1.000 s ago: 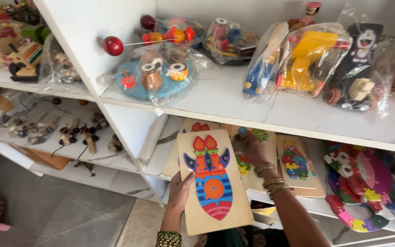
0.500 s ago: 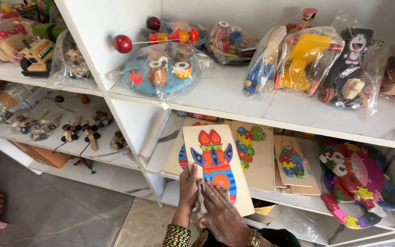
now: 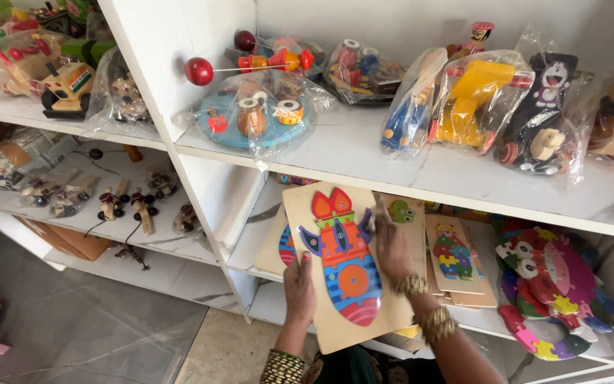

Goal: The person wipes the surfaces of several wooden puzzle toys using a cloth. They pick up each toy, wipe both sides, and place it back on the shelf. The toys include a caterpillar, a rocket, a train, and a mermaid.

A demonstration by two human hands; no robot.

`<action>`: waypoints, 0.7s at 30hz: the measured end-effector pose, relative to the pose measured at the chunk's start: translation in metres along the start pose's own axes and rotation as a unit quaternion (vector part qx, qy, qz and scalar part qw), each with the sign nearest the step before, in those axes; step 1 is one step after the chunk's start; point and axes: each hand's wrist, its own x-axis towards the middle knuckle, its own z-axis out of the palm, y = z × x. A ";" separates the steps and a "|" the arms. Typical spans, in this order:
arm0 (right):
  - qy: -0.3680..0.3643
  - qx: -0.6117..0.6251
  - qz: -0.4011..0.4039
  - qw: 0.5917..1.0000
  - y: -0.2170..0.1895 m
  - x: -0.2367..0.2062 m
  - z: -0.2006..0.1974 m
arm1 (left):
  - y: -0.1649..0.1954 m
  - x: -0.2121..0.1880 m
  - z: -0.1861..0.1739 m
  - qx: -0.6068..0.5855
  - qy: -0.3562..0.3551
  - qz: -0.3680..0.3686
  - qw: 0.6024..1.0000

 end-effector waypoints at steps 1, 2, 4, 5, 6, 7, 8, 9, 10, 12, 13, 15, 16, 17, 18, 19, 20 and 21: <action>0.033 0.128 0.046 0.990 0.002 -0.013 -0.002 | -0.003 0.001 0.000 -0.021 0.004 0.002 1.000; -0.034 0.192 0.152 0.969 0.004 -0.028 -0.005 | -0.008 0.002 -0.002 0.002 0.005 0.016 1.000; -0.152 0.250 0.279 0.915 0.005 -0.052 -0.024 | -0.022 0.002 -0.007 0.054 0.007 0.042 0.998; -0.201 0.244 0.301 0.900 0.006 -0.063 -0.038 | -0.030 0.003 -0.011 0.033 0.025 0.017 0.999; -0.249 0.235 0.324 0.882 0.008 -0.071 -0.053 | -0.038 0.006 -0.015 0.012 0.041 -0.007 0.999; -0.250 0.249 0.321 0.879 0.004 -0.079 -0.063 | -0.046 0.011 -0.019 -0.009 0.056 -0.030 0.998; -0.252 0.264 0.318 0.875 0.004 -0.086 -0.075 | -0.052 0.015 -0.023 0.011 0.044 -0.019 0.999; -0.255 0.280 0.315 0.870 0.004 -0.092 -0.085 | -0.057 0.016 -0.025 0.032 0.035 -0.008 0.999; -0.237 0.278 0.183 0.913 0.004 -0.097 -0.094 | -0.060 0.017 -0.026 0.052 0.027 0.002 0.998; -0.187 0.257 -0.087 0.944 0.008 -0.104 -0.108 | -0.059 0.014 -0.023 0.014 -0.001 -0.046 0.999; -0.221 0.382 0.080 0.894 0.009 -0.106 -0.111 | -0.053 0.013 -0.018 -0.005 -0.018 -0.069 0.997; -0.255 0.576 0.395 0.669 0.011 -0.104 -0.114 | -0.035 0.000 -0.009 0.131 -0.082 0.033 0.987; -0.220 0.493 0.267 0.798 0.012 -0.100 -0.113 | -0.023 -0.008 -0.004 0.198 -0.114 0.081 0.970; -0.176 0.387 0.129 0.896 0.011 -0.095 -0.113 | -0.010 -0.013 0.003 0.282 -0.119 0.103 0.946; -0.127 0.265 -0.014 0.956 0.011 -0.088 -0.113 | 0.003 -0.020 0.011 0.362 -0.123 0.124 0.916; -0.131 0.390 0.122 0.903 0.010 -0.080 -0.112 | 0.017 -0.025 0.018 0.440 -0.126 0.145 0.877; -0.131 0.502 0.254 0.817 0.009 -0.071 -0.111 | 0.029 -0.029 0.027 0.501 -0.153 0.195 0.829; -0.127 0.596 0.376 0.698 0.008 -0.062 -0.111 | 0.039 -0.034 0.035 0.558 -0.178 0.242 0.773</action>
